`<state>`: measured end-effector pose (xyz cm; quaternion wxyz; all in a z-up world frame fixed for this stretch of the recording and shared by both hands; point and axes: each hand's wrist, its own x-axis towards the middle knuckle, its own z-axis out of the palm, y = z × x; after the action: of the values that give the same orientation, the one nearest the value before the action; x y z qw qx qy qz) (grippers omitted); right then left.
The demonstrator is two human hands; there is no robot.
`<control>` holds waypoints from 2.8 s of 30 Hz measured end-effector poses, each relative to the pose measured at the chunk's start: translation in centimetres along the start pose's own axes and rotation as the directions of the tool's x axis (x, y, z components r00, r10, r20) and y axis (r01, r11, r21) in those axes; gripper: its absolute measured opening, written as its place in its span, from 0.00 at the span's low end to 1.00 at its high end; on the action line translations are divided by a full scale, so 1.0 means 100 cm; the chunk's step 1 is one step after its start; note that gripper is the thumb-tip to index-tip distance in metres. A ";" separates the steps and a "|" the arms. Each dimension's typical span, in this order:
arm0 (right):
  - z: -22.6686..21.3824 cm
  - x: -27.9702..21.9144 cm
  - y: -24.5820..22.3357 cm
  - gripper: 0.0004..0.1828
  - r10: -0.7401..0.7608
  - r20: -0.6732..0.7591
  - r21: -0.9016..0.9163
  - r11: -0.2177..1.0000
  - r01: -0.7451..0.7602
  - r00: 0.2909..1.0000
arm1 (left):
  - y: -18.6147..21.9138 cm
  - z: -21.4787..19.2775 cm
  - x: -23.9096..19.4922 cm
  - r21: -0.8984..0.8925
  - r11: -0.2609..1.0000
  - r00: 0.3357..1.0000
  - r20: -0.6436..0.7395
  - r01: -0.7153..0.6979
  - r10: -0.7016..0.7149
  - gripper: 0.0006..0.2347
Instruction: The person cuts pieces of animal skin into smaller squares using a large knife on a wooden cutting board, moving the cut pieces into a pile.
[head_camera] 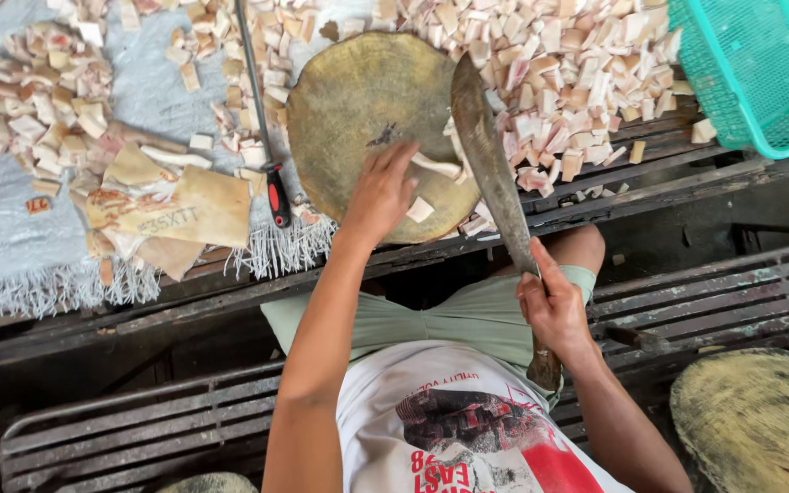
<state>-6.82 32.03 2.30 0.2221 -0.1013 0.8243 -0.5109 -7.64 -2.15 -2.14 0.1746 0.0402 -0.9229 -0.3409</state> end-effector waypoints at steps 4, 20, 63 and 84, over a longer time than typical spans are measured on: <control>-0.004 0.005 -0.007 0.31 -0.088 -0.065 0.027 0.996 0.090 0.994 | -0.006 0.014 0.054 0.199 0.978 0.977 0.212 -0.071 0.027 0.28; 0.012 -0.024 -0.001 0.36 -0.151 0.249 -0.334 0.914 0.231 0.957 | -0.028 -0.068 -0.018 -0.540 0.685 0.830 0.048 0.490 -0.556 0.08; 0.014 -0.012 -0.016 0.36 -0.555 0.215 -0.385 0.708 0.592 0.804 | 0.037 -0.017 -0.072 0.120 0.986 0.990 -0.095 0.114 -0.103 0.12; -0.048 0.100 -0.008 0.31 -0.544 -0.101 -0.616 0.691 0.377 0.833 | 0.087 0.052 0.012 -0.434 0.900 0.974 -0.188 0.031 -0.124 0.22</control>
<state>-17.89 31.56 2.20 -0.0727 -0.2966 0.9078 -0.2873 -10.16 7.41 0.13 0.2622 0.0735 -0.7992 -0.5359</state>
